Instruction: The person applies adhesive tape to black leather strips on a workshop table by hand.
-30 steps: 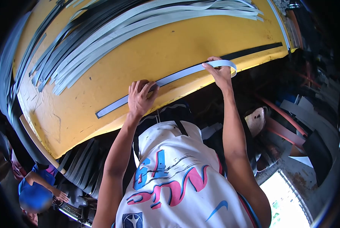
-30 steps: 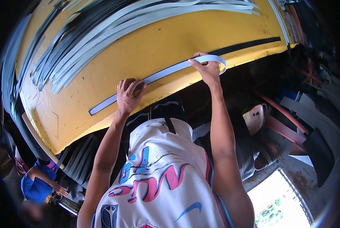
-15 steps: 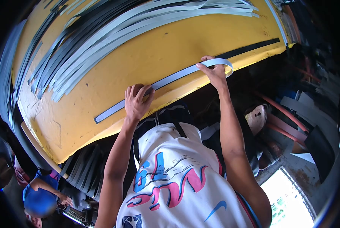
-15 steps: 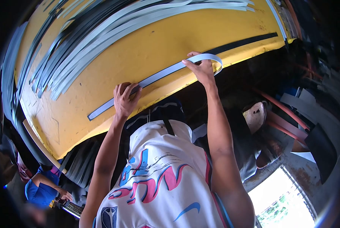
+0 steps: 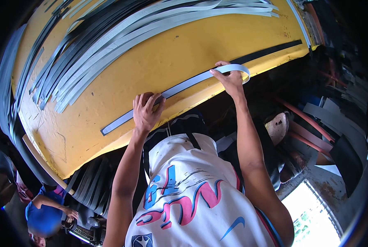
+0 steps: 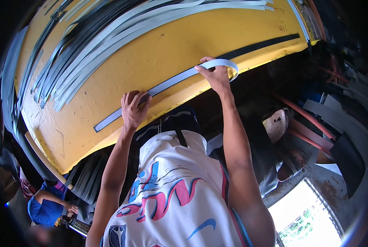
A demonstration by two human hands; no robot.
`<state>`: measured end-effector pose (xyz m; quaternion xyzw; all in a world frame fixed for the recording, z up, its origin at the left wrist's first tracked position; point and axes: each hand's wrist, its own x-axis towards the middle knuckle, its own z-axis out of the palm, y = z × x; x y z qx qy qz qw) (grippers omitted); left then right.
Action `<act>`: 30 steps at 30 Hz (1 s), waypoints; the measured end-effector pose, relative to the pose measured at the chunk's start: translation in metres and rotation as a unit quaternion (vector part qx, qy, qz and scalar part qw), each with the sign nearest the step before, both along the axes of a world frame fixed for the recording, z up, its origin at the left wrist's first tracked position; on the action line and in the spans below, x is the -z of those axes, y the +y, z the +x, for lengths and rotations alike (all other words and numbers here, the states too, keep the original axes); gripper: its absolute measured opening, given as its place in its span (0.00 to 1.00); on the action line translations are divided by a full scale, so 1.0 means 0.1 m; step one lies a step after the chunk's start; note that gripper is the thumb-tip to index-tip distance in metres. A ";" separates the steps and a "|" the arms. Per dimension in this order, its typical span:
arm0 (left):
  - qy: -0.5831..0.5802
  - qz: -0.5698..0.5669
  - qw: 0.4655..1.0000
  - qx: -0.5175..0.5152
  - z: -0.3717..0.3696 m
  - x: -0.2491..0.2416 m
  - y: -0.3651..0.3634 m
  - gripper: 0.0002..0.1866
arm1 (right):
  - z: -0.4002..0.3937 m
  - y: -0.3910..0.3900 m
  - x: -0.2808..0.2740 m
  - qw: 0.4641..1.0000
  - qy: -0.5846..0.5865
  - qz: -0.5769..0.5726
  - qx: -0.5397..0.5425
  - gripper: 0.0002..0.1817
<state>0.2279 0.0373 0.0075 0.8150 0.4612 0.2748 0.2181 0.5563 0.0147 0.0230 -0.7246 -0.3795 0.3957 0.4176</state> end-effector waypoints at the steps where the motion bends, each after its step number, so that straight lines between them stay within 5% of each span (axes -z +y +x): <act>1: 0.000 0.000 1.000 0.000 0.00 0.00 0.00 0.14 | 0.00 0.00 0.00 1.000 -0.013 0.004 0.001 0.20; 30: 0.002 0.004 1.000 0.000 0.00 0.01 0.00 0.15 | -0.02 0.00 -0.01 0.997 -0.068 -0.029 -0.014 0.20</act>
